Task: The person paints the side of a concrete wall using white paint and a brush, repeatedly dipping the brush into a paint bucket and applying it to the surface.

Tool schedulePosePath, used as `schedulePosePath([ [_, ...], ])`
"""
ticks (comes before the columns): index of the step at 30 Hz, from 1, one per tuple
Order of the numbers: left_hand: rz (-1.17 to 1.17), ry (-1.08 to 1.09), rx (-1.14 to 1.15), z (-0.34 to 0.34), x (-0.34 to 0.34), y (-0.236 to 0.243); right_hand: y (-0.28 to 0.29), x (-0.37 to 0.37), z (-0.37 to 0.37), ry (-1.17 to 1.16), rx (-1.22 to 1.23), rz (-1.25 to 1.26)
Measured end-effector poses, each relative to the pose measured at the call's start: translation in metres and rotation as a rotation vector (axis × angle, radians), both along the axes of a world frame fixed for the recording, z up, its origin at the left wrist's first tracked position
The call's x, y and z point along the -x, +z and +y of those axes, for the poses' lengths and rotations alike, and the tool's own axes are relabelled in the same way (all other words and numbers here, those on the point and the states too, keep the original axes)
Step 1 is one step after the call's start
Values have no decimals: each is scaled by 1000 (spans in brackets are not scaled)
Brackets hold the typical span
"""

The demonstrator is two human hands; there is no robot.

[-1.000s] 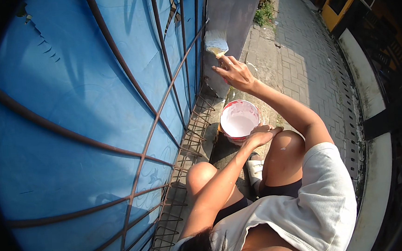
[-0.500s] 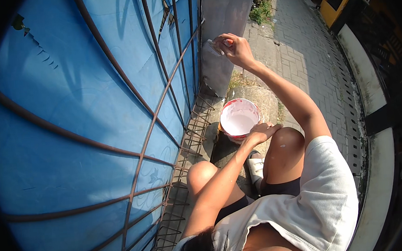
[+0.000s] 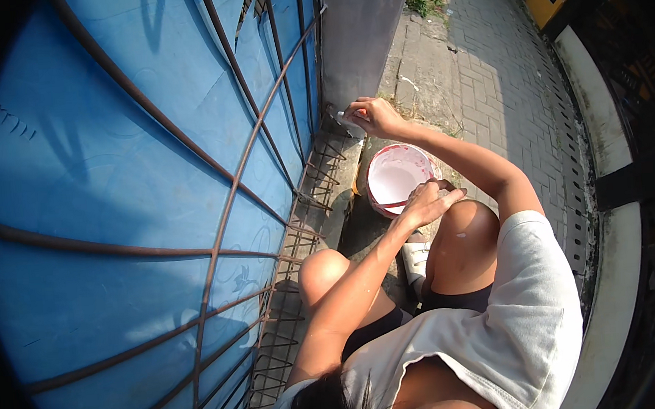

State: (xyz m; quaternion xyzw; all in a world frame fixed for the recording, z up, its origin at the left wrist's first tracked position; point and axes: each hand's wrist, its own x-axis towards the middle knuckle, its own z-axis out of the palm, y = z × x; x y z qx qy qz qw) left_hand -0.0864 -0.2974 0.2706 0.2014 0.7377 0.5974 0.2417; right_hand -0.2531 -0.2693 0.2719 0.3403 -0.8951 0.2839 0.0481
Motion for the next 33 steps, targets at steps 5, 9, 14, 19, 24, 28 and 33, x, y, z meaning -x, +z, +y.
schedulePosePath([
  [5,12,0,65,3,1,-8,-56,28,-8,118,51,28],
  [9,-14,-44,113,4,4,-7,-36,42,-15,42,-24,32],
  [14,-136,-53,68,0,5,-5,44,28,-8,7,131,347],
  [19,-142,-72,66,3,7,-11,59,-5,2,-74,224,363],
  [24,-56,-54,55,5,4,-13,0,30,-8,-98,150,87],
  [28,-49,-57,75,3,4,-13,-14,49,-9,-101,168,6],
  [33,-99,-29,86,1,5,-15,71,41,-9,-165,282,233],
])
